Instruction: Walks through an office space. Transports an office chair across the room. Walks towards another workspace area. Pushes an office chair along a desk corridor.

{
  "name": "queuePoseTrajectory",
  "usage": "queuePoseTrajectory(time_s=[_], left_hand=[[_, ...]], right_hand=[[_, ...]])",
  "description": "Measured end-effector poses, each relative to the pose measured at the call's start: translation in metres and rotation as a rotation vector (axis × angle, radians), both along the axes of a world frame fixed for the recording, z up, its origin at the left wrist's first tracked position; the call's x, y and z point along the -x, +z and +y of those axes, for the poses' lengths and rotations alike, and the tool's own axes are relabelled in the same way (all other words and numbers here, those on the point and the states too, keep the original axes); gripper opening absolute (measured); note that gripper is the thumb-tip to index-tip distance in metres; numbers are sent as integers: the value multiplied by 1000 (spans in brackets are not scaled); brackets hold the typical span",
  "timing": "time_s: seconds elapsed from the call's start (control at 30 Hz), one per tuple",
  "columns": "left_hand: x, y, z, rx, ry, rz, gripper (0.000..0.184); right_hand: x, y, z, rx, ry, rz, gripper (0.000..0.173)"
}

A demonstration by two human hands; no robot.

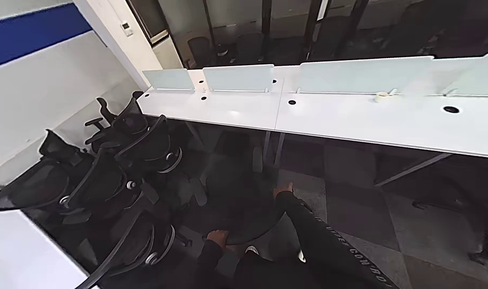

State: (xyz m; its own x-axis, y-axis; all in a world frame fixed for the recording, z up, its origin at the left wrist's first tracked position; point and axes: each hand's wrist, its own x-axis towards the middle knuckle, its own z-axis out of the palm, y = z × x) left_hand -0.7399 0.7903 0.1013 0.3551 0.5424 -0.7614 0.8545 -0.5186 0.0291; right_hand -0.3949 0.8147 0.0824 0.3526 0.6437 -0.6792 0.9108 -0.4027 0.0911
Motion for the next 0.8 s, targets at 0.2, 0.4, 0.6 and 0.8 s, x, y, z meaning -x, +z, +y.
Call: queuePoseTrajectory(time_s=[0.2, 0.4, 0.6, 0.8], left_hand=[[-49, 6, -38, 8, -69, 79, 55], [-124, 7, -113, 60, -137, 32, 62], [-191, -2, -162, 54, -245, -10, 63], [-264, 7, -194, 126, -402, 5, 59]], right_hand=[[-40, 1, -46, 55, -74, -2, 39], [-119, -1, -102, 24, -60, 36, 40], [-190, 5, -167, 5, -84, 35, 37], [-253, 2, -241, -25, -231, 34, 41]])
